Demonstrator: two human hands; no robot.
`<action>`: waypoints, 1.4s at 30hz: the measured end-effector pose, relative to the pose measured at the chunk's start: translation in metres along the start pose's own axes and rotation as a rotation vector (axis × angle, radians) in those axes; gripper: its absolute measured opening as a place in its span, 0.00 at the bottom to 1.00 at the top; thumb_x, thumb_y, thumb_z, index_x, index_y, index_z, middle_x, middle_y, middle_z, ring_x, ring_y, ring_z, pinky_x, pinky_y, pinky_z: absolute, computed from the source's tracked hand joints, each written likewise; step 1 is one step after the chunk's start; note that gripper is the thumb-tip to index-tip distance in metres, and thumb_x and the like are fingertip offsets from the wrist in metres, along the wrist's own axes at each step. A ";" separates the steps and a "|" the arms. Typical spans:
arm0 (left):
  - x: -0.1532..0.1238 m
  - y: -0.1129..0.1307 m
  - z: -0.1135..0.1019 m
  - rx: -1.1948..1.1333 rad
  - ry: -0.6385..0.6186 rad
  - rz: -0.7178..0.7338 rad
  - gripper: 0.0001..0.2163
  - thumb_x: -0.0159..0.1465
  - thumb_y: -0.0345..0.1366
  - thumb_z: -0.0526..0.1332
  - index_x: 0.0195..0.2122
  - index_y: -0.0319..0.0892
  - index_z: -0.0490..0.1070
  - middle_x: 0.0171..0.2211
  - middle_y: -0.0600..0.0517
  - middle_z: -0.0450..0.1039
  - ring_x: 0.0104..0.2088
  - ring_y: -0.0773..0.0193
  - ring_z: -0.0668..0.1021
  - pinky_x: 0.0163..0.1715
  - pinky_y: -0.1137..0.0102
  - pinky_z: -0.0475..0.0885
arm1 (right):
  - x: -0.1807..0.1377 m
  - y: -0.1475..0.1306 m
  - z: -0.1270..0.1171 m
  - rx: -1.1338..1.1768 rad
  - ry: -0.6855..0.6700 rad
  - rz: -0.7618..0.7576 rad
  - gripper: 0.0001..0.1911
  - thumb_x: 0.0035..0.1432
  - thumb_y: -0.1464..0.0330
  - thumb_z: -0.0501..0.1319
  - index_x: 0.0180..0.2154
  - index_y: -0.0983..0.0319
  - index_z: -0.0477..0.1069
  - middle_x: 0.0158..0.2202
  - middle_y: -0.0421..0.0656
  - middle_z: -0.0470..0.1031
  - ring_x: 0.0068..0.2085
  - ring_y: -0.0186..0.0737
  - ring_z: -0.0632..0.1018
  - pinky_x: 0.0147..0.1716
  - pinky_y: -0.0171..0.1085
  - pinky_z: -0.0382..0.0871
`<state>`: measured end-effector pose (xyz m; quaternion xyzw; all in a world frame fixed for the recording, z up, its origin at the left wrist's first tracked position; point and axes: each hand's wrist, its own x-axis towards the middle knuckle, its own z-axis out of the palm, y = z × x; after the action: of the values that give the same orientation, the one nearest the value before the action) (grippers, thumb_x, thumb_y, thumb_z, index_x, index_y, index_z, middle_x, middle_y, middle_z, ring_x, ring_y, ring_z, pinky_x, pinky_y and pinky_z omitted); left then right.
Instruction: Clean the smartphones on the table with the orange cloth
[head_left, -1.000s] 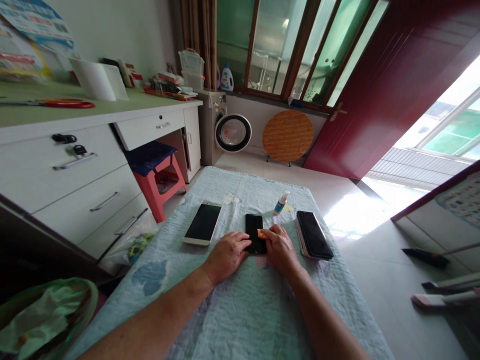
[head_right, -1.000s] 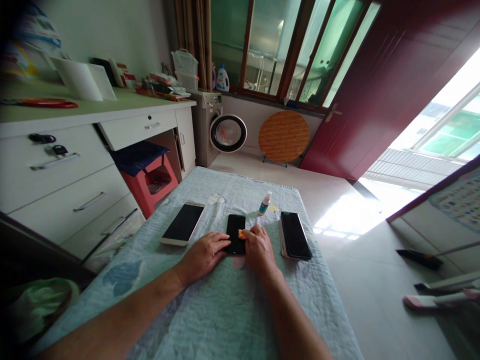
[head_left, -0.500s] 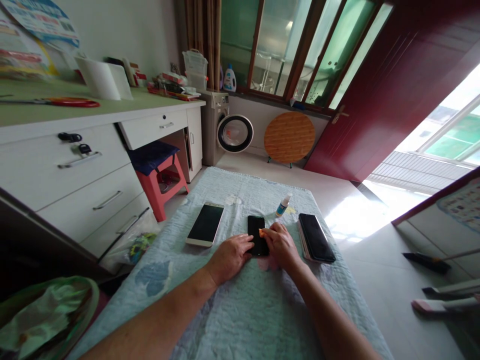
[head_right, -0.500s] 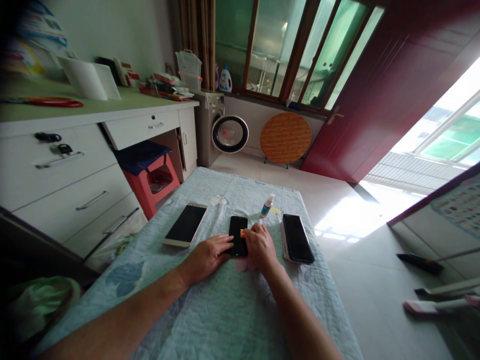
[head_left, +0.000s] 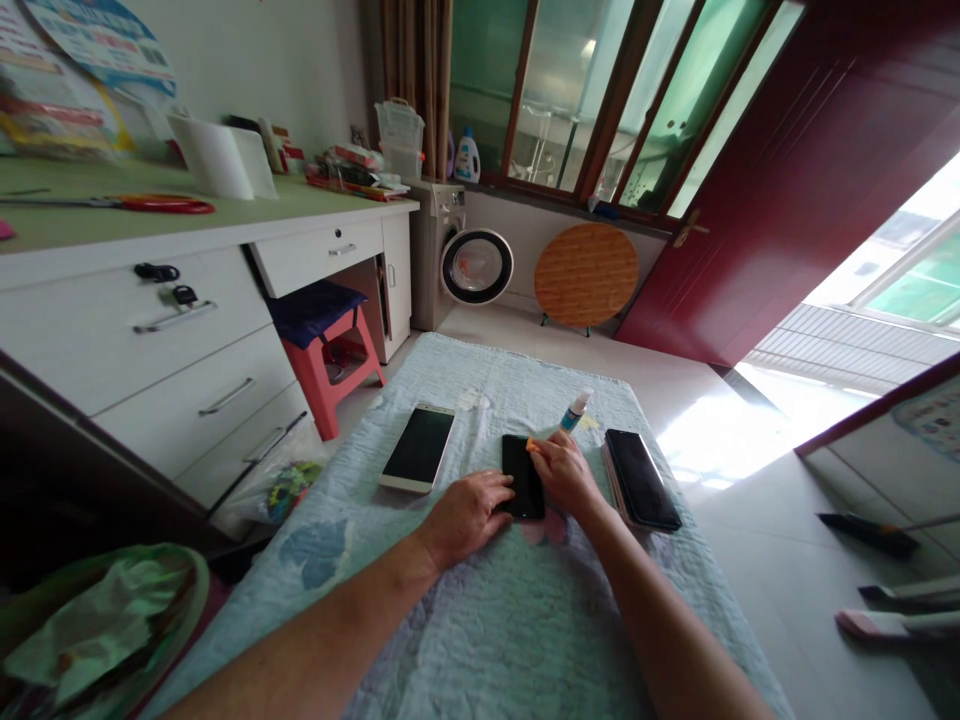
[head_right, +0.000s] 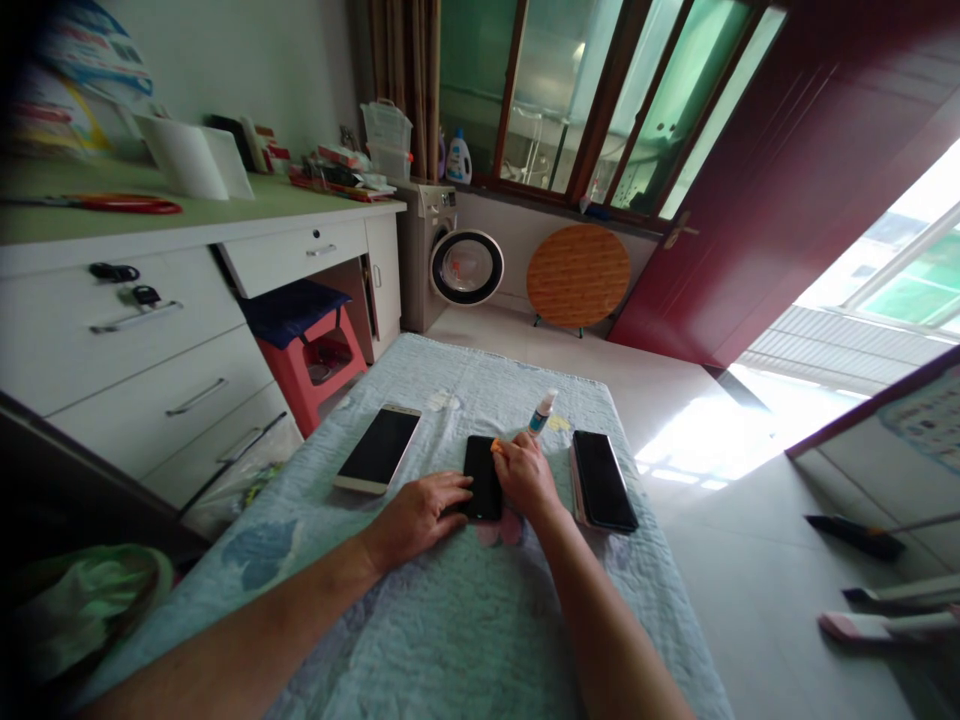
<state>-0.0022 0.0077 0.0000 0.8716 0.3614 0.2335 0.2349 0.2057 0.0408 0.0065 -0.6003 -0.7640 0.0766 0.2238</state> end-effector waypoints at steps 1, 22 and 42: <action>0.000 0.001 0.000 0.004 -0.003 -0.004 0.13 0.60 0.31 0.63 0.47 0.42 0.75 0.53 0.46 0.73 0.55 0.57 0.73 0.58 0.61 0.65 | -0.004 0.000 -0.002 0.017 -0.022 -0.012 0.13 0.65 0.67 0.53 0.38 0.61 0.76 0.32 0.42 0.67 0.38 0.37 0.69 0.44 0.36 0.61; -0.003 0.001 -0.001 -0.025 -0.002 -0.042 0.14 0.58 0.30 0.64 0.46 0.43 0.75 0.53 0.47 0.73 0.56 0.57 0.72 0.58 0.59 0.66 | -0.044 -0.030 -0.048 0.366 -0.511 -0.091 0.08 0.49 0.77 0.59 0.29 0.61 0.75 0.32 0.40 0.74 0.35 0.35 0.74 0.36 0.31 0.65; -0.003 0.006 -0.004 -0.131 0.013 -0.077 0.21 0.61 0.33 0.62 0.57 0.42 0.64 0.53 0.46 0.72 0.53 0.58 0.74 0.54 0.65 0.68 | -0.045 -0.051 -0.019 0.218 -0.263 -0.158 0.06 0.52 0.77 0.59 0.28 0.61 0.72 0.32 0.40 0.68 0.33 0.33 0.70 0.33 0.30 0.61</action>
<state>-0.0031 0.0031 0.0060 0.8382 0.3802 0.2532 0.2979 0.1771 -0.0184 0.0321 -0.4953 -0.8187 0.2190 0.1909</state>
